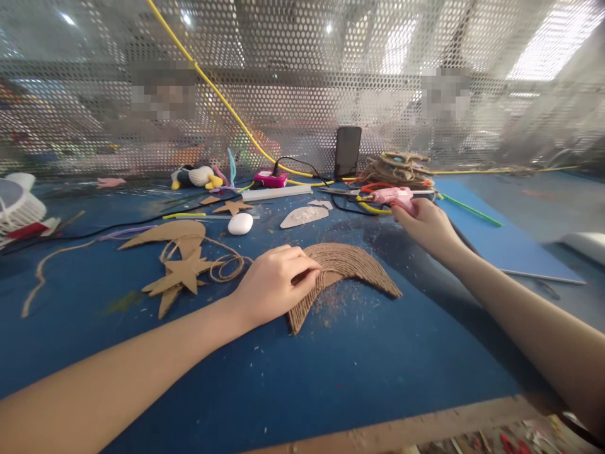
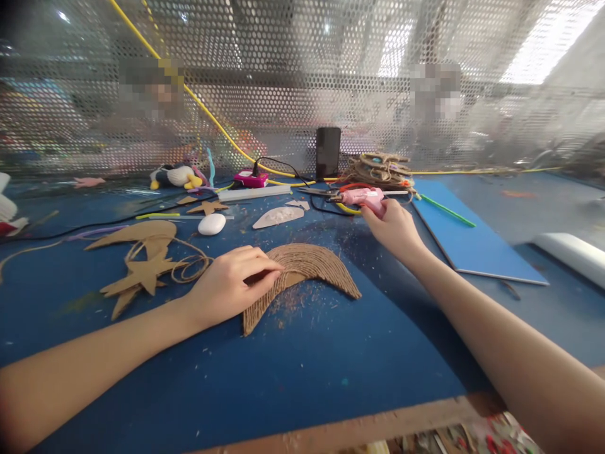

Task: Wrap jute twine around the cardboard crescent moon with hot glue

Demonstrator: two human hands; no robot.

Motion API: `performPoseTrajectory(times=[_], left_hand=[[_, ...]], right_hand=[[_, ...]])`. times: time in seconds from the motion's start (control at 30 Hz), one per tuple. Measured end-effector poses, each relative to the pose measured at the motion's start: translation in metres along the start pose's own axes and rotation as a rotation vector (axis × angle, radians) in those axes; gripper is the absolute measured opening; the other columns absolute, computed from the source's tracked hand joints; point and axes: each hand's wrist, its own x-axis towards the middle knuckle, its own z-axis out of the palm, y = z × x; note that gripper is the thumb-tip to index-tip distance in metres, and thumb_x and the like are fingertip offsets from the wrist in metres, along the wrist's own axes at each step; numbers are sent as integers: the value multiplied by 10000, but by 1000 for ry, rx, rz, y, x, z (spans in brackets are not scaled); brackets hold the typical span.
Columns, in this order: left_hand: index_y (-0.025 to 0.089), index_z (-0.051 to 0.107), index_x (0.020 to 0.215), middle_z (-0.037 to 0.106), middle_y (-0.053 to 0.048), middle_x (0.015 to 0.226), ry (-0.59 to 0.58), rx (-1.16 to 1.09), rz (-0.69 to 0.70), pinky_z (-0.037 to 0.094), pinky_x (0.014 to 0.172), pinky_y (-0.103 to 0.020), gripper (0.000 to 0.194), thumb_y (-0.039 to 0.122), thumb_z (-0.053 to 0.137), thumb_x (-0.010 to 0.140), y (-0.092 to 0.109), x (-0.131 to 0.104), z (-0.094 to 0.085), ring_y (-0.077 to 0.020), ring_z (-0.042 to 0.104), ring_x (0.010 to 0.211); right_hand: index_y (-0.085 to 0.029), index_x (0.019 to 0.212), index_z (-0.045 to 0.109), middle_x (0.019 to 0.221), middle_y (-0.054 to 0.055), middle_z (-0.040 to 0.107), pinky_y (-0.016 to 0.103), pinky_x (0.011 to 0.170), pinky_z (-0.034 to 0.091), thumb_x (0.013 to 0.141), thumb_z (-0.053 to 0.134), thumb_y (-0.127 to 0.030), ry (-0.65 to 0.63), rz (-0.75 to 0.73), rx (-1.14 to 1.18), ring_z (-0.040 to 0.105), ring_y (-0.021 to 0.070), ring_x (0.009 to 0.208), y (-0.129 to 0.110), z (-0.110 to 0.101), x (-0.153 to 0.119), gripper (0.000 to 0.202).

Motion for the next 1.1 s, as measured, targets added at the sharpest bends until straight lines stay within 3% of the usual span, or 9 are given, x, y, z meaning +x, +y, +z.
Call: performPoseTrajectory(times=[0.2,0.43,0.6,0.77,1.1], left_hand=[[171,746,948,713,-38,864,-20,4,6,519,775,-337,187,192,561,938,1,0,-1,-174,626,807],[179,743,947,702,-37,855,-23,4,0,517,771,-336,186,195,558,939,1,0,-1,-174,622,808],[184,744,951,705,-38,861,-15,-2,1,521,776,-343,194,201,551,945,1,-1,-1,-173,622,808],[180,746,946,705,-39,861,-16,-2,-6,530,780,-344,187,193,560,934,1,0,-2,-178,630,819],[187,745,939,709,-39,855,-14,7,-9,534,773,-341,184,187,561,927,2,0,-2,-180,634,814]], right_hand=[[-240,618,423,566,-8,431,294,497,234,770,609,-557,-87,10,118,384,145,546,4,3,-1,398],[-233,589,426,550,-24,380,285,491,213,726,642,-641,-104,35,153,334,126,542,6,6,0,482],[-217,636,509,554,-29,426,273,505,254,663,693,-603,-130,18,192,373,124,557,7,7,1,429],[-203,651,532,562,-23,460,275,517,275,665,668,-536,-110,13,202,411,129,566,9,7,1,360],[-238,598,371,545,-36,390,275,506,233,727,624,-535,-5,46,194,340,114,542,5,4,-1,412]])
